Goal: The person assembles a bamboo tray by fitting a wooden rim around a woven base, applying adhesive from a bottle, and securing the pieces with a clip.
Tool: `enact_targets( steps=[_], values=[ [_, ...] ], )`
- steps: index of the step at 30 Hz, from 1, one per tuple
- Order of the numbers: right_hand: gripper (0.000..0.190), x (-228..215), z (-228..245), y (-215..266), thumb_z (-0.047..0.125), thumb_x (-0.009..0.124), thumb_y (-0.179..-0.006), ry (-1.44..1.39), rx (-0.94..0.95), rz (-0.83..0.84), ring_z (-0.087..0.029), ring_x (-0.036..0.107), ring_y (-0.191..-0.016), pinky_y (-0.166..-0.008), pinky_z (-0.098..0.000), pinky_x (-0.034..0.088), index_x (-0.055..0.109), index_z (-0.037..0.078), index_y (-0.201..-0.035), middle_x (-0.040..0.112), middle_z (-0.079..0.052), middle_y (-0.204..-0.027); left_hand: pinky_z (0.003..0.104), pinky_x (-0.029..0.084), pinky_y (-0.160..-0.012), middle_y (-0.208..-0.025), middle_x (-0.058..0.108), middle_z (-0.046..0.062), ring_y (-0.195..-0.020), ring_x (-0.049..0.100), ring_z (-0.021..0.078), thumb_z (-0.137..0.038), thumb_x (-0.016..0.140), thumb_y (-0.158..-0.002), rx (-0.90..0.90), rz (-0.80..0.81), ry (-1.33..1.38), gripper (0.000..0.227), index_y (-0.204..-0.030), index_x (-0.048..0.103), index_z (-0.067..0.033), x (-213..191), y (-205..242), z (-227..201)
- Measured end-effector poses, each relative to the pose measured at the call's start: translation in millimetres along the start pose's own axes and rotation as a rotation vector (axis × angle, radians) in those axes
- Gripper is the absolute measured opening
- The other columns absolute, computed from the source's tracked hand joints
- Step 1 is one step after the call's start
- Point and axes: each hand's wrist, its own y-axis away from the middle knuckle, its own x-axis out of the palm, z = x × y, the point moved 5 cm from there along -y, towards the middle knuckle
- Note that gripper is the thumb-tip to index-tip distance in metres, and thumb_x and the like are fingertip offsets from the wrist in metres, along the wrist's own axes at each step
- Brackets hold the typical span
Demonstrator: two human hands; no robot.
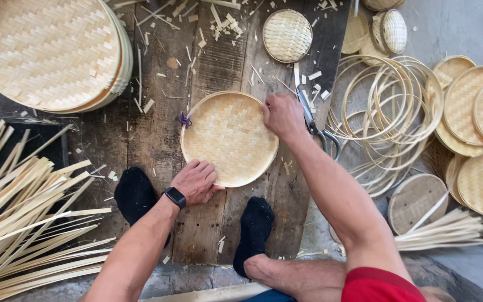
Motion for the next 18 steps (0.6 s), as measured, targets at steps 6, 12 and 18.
enact_targets(
  steps=[6, 12, 18],
  values=[
    [0.024, 48, -24, 43, 0.022, 0.061, -0.098, -0.001, 0.223, -0.098, -0.039, 0.071, -0.082, -0.075, -0.0509, 0.055, 0.053, 0.000, -0.106, 0.071, -0.024, -0.091, 0.038, 0.043, -0.082, -0.089, 0.058, 0.008, -0.090, 0.056, 0.0253, -0.044, 0.057, -0.096, 0.025, -0.021, -0.044, 0.039, -0.083, 0.060, -0.0078, 6, -1, 3],
    [0.028, 45, -31, 40, 0.022, 0.067, -0.093, -0.121, 0.315, -0.140, -0.043, 0.069, -0.092, -0.085, -0.0539, 0.052, 0.054, 0.002, -0.108, 0.070, -0.024, -0.094, 0.038, 0.042, -0.084, -0.089, 0.058, 0.007, -0.089, 0.056, 0.0241, -0.042, 0.056, -0.097, -0.014, 0.055, -0.076, 0.036, -0.086, 0.061, -0.0082, 6, 0, -1],
    [0.018, 29, 17, 117, 0.023, 0.072, -0.087, -0.133, -0.532, -0.255, -0.030, 0.065, -0.089, -0.086, -0.0450, 0.051, 0.069, 0.009, -0.098, 0.067, -0.013, -0.090, 0.039, 0.042, -0.086, -0.089, 0.058, 0.008, -0.091, 0.056, 0.0229, -0.042, 0.057, -0.097, -0.128, 0.004, -0.061, 0.036, -0.085, 0.062, -0.0077, 14, -6, -15]
  ],
)
